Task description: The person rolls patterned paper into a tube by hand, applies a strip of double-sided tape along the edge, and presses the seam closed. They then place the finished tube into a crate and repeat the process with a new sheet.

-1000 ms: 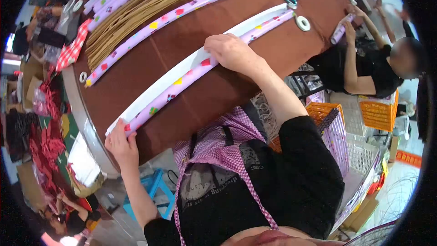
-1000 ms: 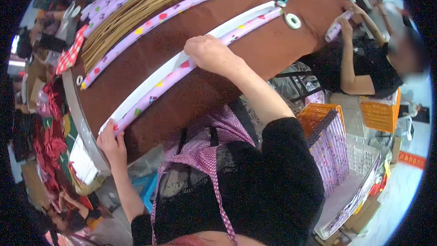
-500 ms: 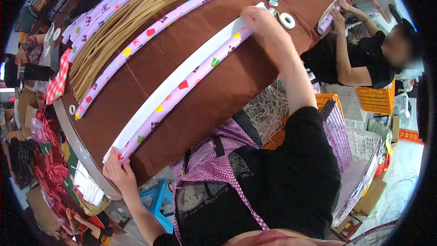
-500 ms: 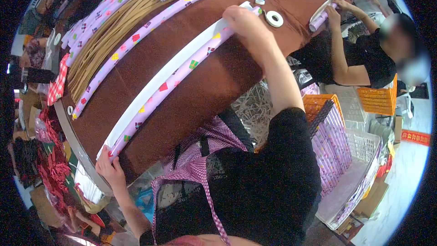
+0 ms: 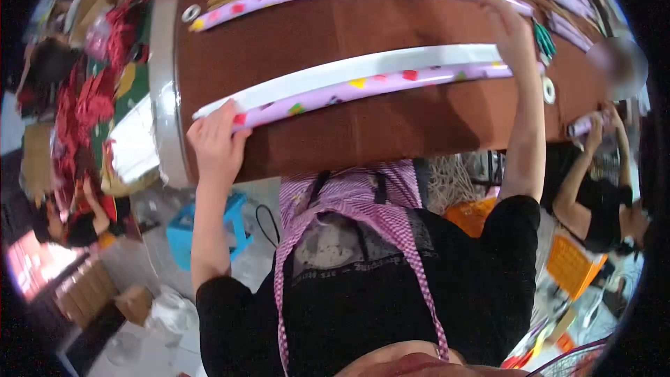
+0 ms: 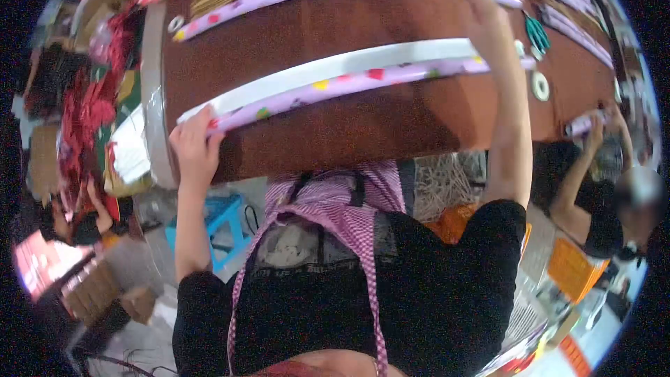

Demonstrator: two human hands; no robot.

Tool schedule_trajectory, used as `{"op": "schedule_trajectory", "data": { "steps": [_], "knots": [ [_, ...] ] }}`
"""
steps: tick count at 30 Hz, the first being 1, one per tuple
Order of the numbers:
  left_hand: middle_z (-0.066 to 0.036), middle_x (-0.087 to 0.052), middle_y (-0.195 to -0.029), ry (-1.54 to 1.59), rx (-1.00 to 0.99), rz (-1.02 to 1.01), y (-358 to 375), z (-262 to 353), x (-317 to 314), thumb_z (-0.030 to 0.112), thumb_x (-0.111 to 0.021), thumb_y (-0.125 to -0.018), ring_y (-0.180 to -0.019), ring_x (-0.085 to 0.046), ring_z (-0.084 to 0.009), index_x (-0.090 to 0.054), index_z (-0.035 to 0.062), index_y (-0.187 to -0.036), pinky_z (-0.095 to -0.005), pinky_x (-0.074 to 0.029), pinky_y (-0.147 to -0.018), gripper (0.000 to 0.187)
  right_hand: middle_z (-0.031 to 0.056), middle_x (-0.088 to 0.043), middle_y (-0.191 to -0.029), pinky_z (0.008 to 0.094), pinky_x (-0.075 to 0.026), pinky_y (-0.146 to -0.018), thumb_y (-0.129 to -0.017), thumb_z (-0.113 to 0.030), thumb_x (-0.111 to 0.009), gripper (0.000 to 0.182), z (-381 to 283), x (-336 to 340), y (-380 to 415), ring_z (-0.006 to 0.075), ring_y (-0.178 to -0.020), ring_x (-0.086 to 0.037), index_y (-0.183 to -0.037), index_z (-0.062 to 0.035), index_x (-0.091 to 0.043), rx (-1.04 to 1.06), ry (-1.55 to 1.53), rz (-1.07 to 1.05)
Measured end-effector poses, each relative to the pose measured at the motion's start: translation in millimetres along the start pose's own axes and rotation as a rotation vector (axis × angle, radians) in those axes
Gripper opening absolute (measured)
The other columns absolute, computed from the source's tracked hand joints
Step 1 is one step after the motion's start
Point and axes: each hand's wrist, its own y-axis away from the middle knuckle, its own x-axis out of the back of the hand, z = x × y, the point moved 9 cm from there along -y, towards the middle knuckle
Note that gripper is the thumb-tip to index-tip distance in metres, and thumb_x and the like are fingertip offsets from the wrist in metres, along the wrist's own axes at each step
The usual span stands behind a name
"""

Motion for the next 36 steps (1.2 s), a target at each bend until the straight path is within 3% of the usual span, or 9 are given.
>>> {"op": "schedule_trajectory", "data": {
  "steps": [2, 8, 10, 12, 18, 20, 23, 26, 36],
  "knots": [
    [-0.008, -0.064, -0.124, 0.019, 0.019, 0.006, 1, 0, 2, 0.023, -0.074, -0.081, -0.113, -0.060, -0.0240, -0.057, 0.0049, -0.126, -0.0427, -0.035, -0.097, 0.051, 0.0067, -0.069, -0.105, 0.0293, -0.050, -0.090, -0.094, -0.006, -0.058, 0.022, -90, -66, -4, 0.0168, -0.101, -0.065, -0.115, -0.0023, -0.066, 0.081, -0.192, -0.255],
    [-0.005, -0.065, -0.116, 0.026, 0.049, 0.095, 3, -1, 2, 0.026, -0.074, -0.077, -0.110, -0.059, -0.0200, -0.060, 0.0070, -0.115, -0.0428, -0.036, -0.094, 0.045, 0.0137, -0.067, -0.097, 0.0356, -0.053, -0.079, -0.089, -0.001, -0.055, 0.016, -288, -211, 20, 0.0243, -0.091, -0.067, -0.102, 0.0007, -0.064, 0.586, -0.487, -0.622],
    [-0.005, -0.065, -0.116, -0.001, 0.062, 0.091, 2, -1, 3, 0.026, -0.074, -0.076, -0.109, -0.060, -0.0201, -0.060, 0.0067, -0.114, -0.0434, -0.036, -0.094, 0.044, 0.0141, -0.067, -0.089, 0.0366, -0.052, -0.075, -0.086, 0.000, -0.054, 0.014, -319, -249, 19, 0.0264, -0.084, -0.067, -0.097, 0.0016, -0.063, 0.534, -0.569, -0.678],
    [-0.006, -0.065, -0.115, -0.014, 0.066, 0.151, 5, -2, 7, 0.027, -0.074, -0.077, -0.109, -0.060, -0.0206, -0.060, 0.0055, -0.114, -0.0439, -0.037, -0.094, 0.045, 0.0143, -0.067, -0.084, 0.0366, -0.052, -0.072, -0.084, 0.001, -0.053, 0.015, -330, -282, 13, 0.0293, -0.080, -0.067, -0.095, 0.0011, -0.064, 0.355, -0.613, -0.734],
    [-0.012, -0.064, -0.118, 0.146, 0.040, 0.214, 14, -8, 9, 0.029, -0.073, -0.080, -0.111, -0.059, -0.0266, -0.060, 0.0007, -0.115, -0.0439, -0.035, -0.099, 0.047, 0.0072, -0.065, -0.078, 0.0377, -0.048, -0.077, -0.075, 0.005, -0.051, 0.016, -332, -309, 24, 0.0261, -0.078, -0.064, -0.081, -0.0041, -0.062, 0.608, -0.530, -0.449],
    [-0.013, -0.064, -0.117, 0.268, 0.087, 0.225, 18, -19, 15, 0.023, -0.073, -0.081, -0.110, -0.059, -0.0285, -0.061, 0.0006, -0.115, -0.0431, -0.037, -0.099, 0.042, 0.0059, -0.064, -0.083, 0.0377, -0.044, -0.085, -0.074, 0.004, -0.052, 0.015, -337, -302, 24, 0.0243, -0.085, -0.064, -0.078, -0.0072, -0.061, 0.650, -0.502, -0.409],
    [-0.013, -0.066, -0.107, 0.497, 0.249, 0.494, 29, -55, 40, 0.007, -0.070, -0.081, -0.104, -0.060, -0.0321, -0.064, 0.0041, -0.109, -0.0423, -0.045, -0.090, 0.028, 0.0037, -0.065, -0.099, 0.0380, -0.037, -0.095, -0.072, 0.004, -0.053, 0.018, -333, -308, 23, 0.0222, -0.099, -0.060, -0.080, -0.0103, -0.061, 0.643, -0.498, -0.397],
    [-0.012, -0.065, -0.099, 0.309, 0.434, 0.541, 36, -99, 47, 0.003, -0.067, -0.080, -0.096, -0.060, -0.0328, -0.068, 0.0041, -0.098, -0.0421, -0.046, -0.086, 0.018, 0.0017, -0.064, -0.107, 0.0391, -0.033, -0.100, -0.072, 0.004, -0.054, 0.019, -336, -300, 24, 0.0214, -0.109, -0.056, -0.080, -0.0112, -0.062, 0.667, -0.471, -0.385],
    [-0.007, -0.061, -0.101, 0.283, 0.305, 0.123, 7, -121, 8, 0.006, -0.063, -0.078, -0.101, -0.056, -0.0313, -0.070, 0.0095, -0.092, -0.0423, -0.044, -0.089, 0.015, 0.0018, -0.062, -0.108, 0.0422, -0.032, -0.103, -0.072, 0.002, -0.055, 0.022, -343, -301, 30, 0.0271, -0.118, -0.053, -0.089, -0.0121, -0.061, 0.755, -0.396, -0.378]
  ]
}}
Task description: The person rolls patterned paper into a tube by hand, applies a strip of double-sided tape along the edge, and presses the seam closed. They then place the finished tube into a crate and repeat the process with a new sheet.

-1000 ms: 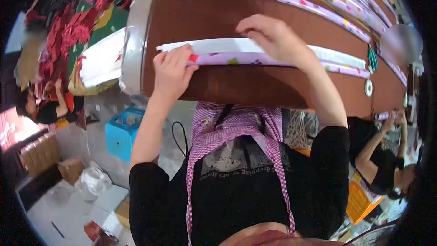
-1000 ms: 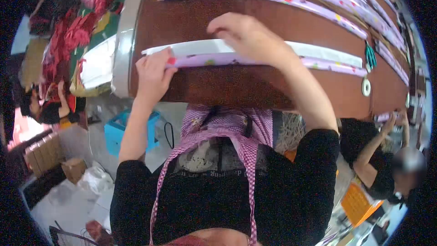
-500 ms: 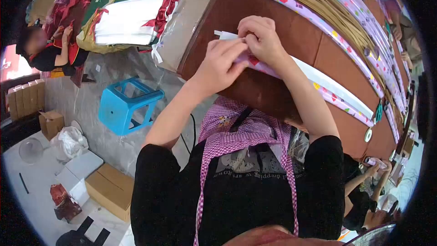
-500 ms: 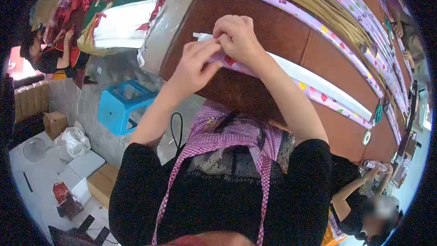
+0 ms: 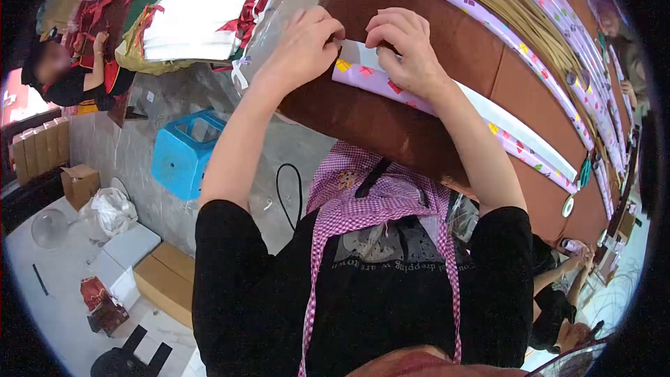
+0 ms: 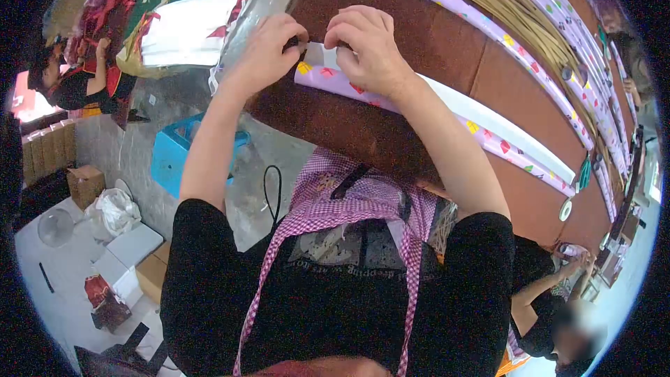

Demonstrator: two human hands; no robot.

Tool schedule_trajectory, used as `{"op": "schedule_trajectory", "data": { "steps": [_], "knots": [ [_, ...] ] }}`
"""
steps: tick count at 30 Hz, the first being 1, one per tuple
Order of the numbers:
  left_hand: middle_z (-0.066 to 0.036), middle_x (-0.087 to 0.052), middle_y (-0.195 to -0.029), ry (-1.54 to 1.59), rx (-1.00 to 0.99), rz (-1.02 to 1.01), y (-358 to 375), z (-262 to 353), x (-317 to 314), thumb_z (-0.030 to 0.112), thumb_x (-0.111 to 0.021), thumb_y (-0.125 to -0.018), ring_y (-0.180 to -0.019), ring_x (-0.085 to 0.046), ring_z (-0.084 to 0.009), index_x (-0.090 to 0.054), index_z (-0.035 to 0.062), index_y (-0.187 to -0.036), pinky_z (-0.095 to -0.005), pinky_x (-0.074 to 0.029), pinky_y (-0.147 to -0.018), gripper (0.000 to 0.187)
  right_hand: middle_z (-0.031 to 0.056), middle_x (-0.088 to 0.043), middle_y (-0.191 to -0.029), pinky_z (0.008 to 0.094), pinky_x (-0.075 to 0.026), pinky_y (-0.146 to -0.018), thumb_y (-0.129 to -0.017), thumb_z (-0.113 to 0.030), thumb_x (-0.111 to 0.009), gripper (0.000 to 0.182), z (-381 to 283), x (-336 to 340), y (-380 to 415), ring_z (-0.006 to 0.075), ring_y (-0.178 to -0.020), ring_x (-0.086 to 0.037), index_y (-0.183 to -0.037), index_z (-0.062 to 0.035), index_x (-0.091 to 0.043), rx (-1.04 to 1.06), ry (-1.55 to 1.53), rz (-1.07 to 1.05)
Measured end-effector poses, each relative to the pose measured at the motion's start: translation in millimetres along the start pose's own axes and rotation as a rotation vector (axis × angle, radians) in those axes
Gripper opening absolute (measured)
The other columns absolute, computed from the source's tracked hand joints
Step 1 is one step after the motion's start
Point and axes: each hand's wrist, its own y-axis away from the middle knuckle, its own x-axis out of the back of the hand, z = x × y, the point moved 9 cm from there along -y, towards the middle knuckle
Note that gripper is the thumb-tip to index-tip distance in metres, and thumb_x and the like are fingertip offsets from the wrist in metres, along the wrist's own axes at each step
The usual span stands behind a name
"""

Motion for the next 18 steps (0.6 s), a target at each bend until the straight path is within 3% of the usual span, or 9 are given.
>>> {"op": "schedule_trajectory", "data": {
  "steps": [8, 14, 18],
  "knots": [
    [-0.013, -0.061, -0.095, 0.082, 0.040, -0.285, -14, -7, -17, 0.005, -0.059, -0.078, -0.101, -0.056, -0.0345, -0.064, 0.0035, -0.086, -0.0425, -0.045, -0.090, 0.010, 0.0029, -0.062, -0.108, 0.0419, -0.033, -0.103, -0.073, 0.000, -0.058, 0.022, 5, 2, 1, 0.0275, -0.119, -0.053, -0.092, -0.0118, -0.061, -0.053, 0.000, 0.020],
    [-0.017, -0.065, -0.093, 0.153, 0.091, -0.217, -17, -4, -9, 0.002, -0.055, -0.079, -0.099, -0.059, -0.0361, -0.064, 0.0012, -0.089, -0.0447, -0.047, -0.089, 0.013, 0.0038, -0.063, -0.105, 0.0419, -0.034, -0.102, -0.073, -0.001, -0.060, 0.024, 5, 2, 1, 0.0279, -0.116, -0.055, -0.094, -0.0118, -0.062, -0.061, 0.015, 0.040],
    [-0.018, -0.065, -0.094, 0.028, 0.090, -0.290, -19, -1, -11, 0.004, -0.055, -0.080, -0.099, -0.060, -0.0368, -0.064, 0.0003, -0.089, -0.0452, -0.047, -0.088, 0.014, 0.0032, -0.063, -0.104, 0.0422, -0.034, -0.103, -0.073, -0.001, -0.060, 0.024, 6, 2, 2, 0.0281, -0.117, -0.055, -0.094, -0.0120, -0.062, -0.062, 0.010, 0.035]
  ]
}}
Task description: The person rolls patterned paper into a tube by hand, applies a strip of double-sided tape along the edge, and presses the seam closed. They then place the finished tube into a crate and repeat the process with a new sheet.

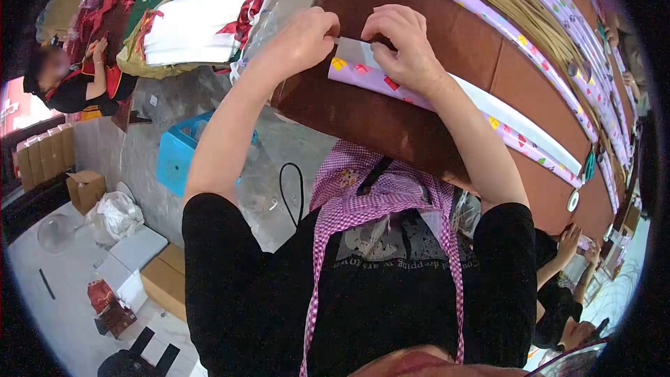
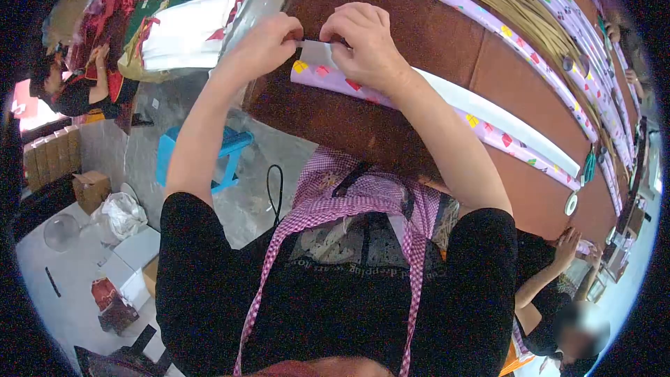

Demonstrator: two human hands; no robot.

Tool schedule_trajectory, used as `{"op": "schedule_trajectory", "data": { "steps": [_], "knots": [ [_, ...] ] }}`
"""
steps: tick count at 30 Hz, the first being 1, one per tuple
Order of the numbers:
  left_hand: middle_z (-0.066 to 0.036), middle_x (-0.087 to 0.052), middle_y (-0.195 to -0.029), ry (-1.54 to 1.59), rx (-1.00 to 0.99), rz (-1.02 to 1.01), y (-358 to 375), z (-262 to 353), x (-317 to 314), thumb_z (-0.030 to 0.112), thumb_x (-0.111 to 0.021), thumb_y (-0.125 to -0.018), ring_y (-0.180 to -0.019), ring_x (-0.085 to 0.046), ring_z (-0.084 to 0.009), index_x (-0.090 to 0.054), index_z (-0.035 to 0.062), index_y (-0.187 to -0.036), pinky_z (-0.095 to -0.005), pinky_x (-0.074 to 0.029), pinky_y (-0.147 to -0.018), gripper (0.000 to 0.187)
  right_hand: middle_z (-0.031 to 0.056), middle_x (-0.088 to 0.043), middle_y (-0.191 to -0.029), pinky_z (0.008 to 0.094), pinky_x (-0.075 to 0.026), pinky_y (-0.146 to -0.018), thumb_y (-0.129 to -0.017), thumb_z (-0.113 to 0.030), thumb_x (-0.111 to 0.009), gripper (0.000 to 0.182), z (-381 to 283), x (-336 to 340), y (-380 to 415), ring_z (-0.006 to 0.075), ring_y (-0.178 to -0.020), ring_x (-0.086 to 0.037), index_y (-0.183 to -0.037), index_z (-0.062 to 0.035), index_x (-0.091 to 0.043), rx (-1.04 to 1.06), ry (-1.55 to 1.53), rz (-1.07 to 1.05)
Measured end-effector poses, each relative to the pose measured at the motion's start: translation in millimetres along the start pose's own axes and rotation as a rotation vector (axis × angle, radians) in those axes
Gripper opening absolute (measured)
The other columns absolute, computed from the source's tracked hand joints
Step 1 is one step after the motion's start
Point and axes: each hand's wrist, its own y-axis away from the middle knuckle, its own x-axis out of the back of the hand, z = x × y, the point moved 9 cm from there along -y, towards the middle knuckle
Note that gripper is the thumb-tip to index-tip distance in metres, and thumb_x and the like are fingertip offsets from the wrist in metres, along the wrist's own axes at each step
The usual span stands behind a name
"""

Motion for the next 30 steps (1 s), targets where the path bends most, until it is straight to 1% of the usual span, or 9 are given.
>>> {"op": "schedule_trajectory", "data": {
  "steps": [9, 11, 15, 17, 18, 20, 24, 27, 30],
  "knots": [
    [-0.020, -0.066, -0.092, -0.042, 0.004, -0.136, -9, 3, 3, 0.009, -0.057, -0.080, -0.094, -0.062, -0.0375, -0.064, -0.0011, -0.086, -0.0444, -0.049, -0.083, 0.014, 0.0022, -0.062, -0.103, 0.0420, -0.034, -0.102, -0.072, -0.002, -0.060, 0.021, -8, -1, -1, 0.0260, -0.116, -0.054, -0.091, -0.0111, -0.063, 0.079, -0.025, -0.033],
    [-0.020, -0.066, -0.089, 0.068, 0.056, -0.238, -8, 3, 3, 0.009, -0.056, -0.081, -0.089, -0.064, -0.0363, -0.063, -0.0020, -0.088, -0.0427, -0.050, -0.078, 0.015, 0.0022, -0.062, -0.102, 0.0419, -0.034, -0.102, -0.072, -0.002, -0.060, 0.021, -10, -1, 0, 0.0255, -0.115, -0.054, -0.090, -0.0110, -0.063, 0.097, -0.022, -0.032],
    [-0.020, -0.067, -0.086, 0.287, 0.124, -0.266, -5, -13, -3, 0.010, -0.055, -0.084, -0.084, -0.066, -0.0343, -0.064, -0.0018, -0.096, -0.0412, -0.051, -0.074, 0.019, 0.0022, -0.062, -0.102, 0.0418, -0.034, -0.102, -0.072, -0.003, -0.060, 0.021, -11, -4, 0, 0.0251, -0.115, -0.055, -0.090, -0.0115, -0.066, 0.095, -0.005, -0.049],
    [-0.019, -0.068, -0.086, 0.343, 0.191, -0.094, 0, -25, 4, 0.011, -0.056, -0.086, -0.086, -0.067, -0.0320, -0.065, -0.0004, -0.107, -0.0398, -0.052, -0.076, 0.025, 0.0022, -0.062, -0.102, 0.0418, -0.034, -0.102, -0.072, -0.003, -0.059, 0.021, -10, -4, 1, 0.0252, -0.115, -0.055, -0.090, -0.0117, -0.067, 0.099, 0.008, -0.049],
    [-0.019, -0.068, -0.086, 0.343, 0.190, -0.094, 5, -20, 5, 0.011, -0.056, -0.086, -0.086, -0.067, -0.0320, -0.065, -0.0004, -0.107, -0.0398, -0.052, -0.076, 0.025, 0.0022, -0.062, -0.101, 0.0418, -0.034, -0.102, -0.072, -0.003, -0.059, 0.022, -10, -4, 1, 0.0252, -0.115, -0.055, -0.091, -0.0119, -0.067, 0.097, 0.007, -0.050],
    [-0.018, -0.068, -0.084, 0.115, 0.245, 0.098, 15, -18, 27, 0.011, -0.056, -0.088, -0.085, -0.067, -0.0336, -0.067, 0.0006, -0.108, -0.0395, -0.052, -0.078, 0.025, 0.0021, -0.063, -0.101, 0.0418, -0.034, -0.102, -0.072, -0.003, -0.059, 0.022, -10, -5, 1, 0.0253, -0.116, -0.055, -0.091, -0.0120, -0.067, 0.095, 0.004, -0.053],
    [-0.018, -0.068, -0.090, 0.144, 0.273, 0.123, 24, -32, 20, 0.011, -0.056, -0.088, -0.092, -0.066, -0.0351, -0.069, 0.0008, -0.103, -0.0398, -0.051, -0.084, 0.022, 0.0021, -0.063, -0.101, 0.0416, -0.034, -0.102, -0.073, -0.002, -0.059, 0.022, -12, -3, 0, 0.0250, -0.116, -0.055, -0.091, -0.0119, -0.067, 0.098, 0.017, -0.064],
    [-0.020, -0.065, -0.099, 0.146, 0.114, 0.170, 24, -19, 10, 0.009, -0.058, -0.087, -0.100, -0.063, -0.0355, -0.071, 0.0020, -0.101, -0.0402, -0.049, -0.091, 0.020, 0.0021, -0.063, -0.101, 0.0417, -0.034, -0.102, -0.073, -0.003, -0.060, 0.022, -12, -4, -1, 0.0248, -0.116, -0.055, -0.091, -0.0120, -0.067, 0.099, 0.011, -0.061],
    [-0.019, -0.065, -0.096, 0.198, 0.106, 0.129, 22, -21, 4, 0.008, -0.059, -0.086, -0.096, -0.064, -0.0360, -0.071, 0.0014, -0.099, -0.0411, -0.050, -0.088, 0.019, 0.0018, -0.063, -0.101, 0.0418, -0.033, -0.103, -0.074, -0.004, -0.061, 0.021, -13, -3, -1, 0.0248, -0.117, -0.054, -0.092, -0.0122, -0.067, 0.097, 0.003, -0.055]
  ]
}}
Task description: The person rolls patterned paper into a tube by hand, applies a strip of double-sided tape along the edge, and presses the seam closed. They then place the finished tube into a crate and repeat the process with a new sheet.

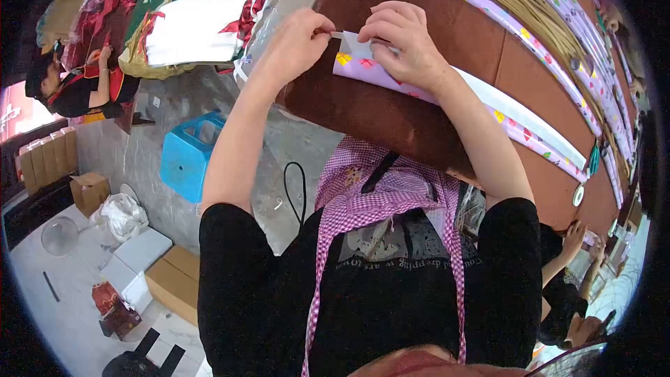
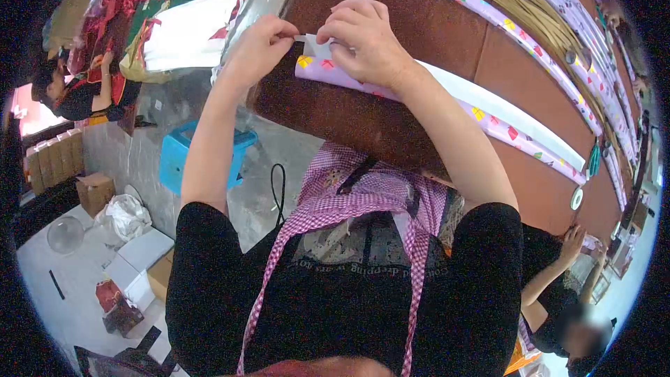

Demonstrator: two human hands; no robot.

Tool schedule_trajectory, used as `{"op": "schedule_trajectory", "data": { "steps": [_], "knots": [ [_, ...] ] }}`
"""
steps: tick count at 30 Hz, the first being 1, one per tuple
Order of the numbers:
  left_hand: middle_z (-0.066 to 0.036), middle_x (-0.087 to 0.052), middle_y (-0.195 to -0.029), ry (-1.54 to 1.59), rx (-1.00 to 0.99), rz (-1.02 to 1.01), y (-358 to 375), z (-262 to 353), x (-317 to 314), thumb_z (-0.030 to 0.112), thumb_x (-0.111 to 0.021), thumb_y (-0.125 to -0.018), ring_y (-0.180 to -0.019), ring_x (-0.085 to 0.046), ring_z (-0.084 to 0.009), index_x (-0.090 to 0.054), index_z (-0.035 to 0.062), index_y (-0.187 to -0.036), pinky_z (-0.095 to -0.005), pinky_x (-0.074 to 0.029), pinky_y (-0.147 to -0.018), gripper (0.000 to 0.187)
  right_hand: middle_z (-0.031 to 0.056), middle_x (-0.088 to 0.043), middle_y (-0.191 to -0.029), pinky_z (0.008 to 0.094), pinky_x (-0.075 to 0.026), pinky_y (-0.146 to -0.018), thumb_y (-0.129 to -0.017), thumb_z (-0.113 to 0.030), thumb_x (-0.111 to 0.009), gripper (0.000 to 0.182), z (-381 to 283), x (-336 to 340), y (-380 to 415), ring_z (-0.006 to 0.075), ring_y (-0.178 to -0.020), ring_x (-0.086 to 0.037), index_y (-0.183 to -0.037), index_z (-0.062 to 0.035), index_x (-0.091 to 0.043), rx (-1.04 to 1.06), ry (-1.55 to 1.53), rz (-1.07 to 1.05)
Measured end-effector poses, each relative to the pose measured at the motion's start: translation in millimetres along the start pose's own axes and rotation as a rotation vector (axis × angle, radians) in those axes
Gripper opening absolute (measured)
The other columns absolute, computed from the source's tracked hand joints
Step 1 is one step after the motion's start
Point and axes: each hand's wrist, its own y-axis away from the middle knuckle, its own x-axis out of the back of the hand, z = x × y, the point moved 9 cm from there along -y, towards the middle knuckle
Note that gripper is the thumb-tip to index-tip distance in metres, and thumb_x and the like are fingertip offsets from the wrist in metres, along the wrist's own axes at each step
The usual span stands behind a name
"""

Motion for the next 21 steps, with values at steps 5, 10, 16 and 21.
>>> {"op": "schedule_trajectory", "data": {
  "steps": [5, 10, 16, 21],
  "knots": [
    [-0.018, -0.066, -0.095, 0.111, 0.067, -0.011, 4, 6, -1, 0.006, -0.061, -0.085, -0.090, -0.065, -0.0361, -0.069, -0.0007, -0.096, -0.0416, -0.052, -0.082, 0.016, 0.0014, -0.064, -0.099, 0.0420, -0.033, -0.103, -0.076, -0.006, -0.064, 0.018, -1, -1, -1, 0.0249, -0.117, -0.055, -0.093, -0.0121, -0.066, 0.001, -0.001, 0.011],
    [-0.018, -0.065, -0.098, 0.016, 0.003, 0.282, 29, 23, 8, 0.005, -0.062, -0.085, -0.088, -0.064, -0.0367, -0.064, -0.0012, -0.102, -0.0432, -0.052, -0.081, 0.019, 0.0011, -0.064, -0.099, 0.0423, -0.033, -0.103, -0.077, -0.010, -0.068, 0.015, -2, -1, -1, 0.0244, -0.116, -0.055, -0.092, -0.0118, -0.066, 0.020, 0.014, -0.001],
    [-0.011, -0.063, -0.107, -0.180, -0.334, 0.339, 70, 70, -6, 0.006, -0.069, -0.080, -0.098, -0.060, -0.0318, -0.061, 0.0033, -0.104, -0.0415, -0.046, -0.083, 0.025, -0.0006, -0.064, -0.096, 0.0411, -0.034, -0.101, -0.077, -0.010, -0.068, 0.014, -5, 1, -1, 0.0240, -0.113, -0.057, -0.091, -0.0126, -0.066, 0.038, 0.017, 0.006],
    [-0.008, -0.063, -0.109, -0.101, -0.330, 0.328, 71, 58, -15, 0.007, -0.071, -0.078, -0.101, -0.060, -0.0288, -0.063, 0.0051, -0.102, -0.0411, -0.045, -0.084, 0.026, -0.0002, -0.065, -0.094, 0.0404, -0.034, -0.100, -0.077, -0.009, -0.067, 0.011, -10, 9, 2, 0.0241, -0.110, -0.058, -0.088, -0.0119, -0.066, 0.028, 0.031, 0.070]
  ]
}}
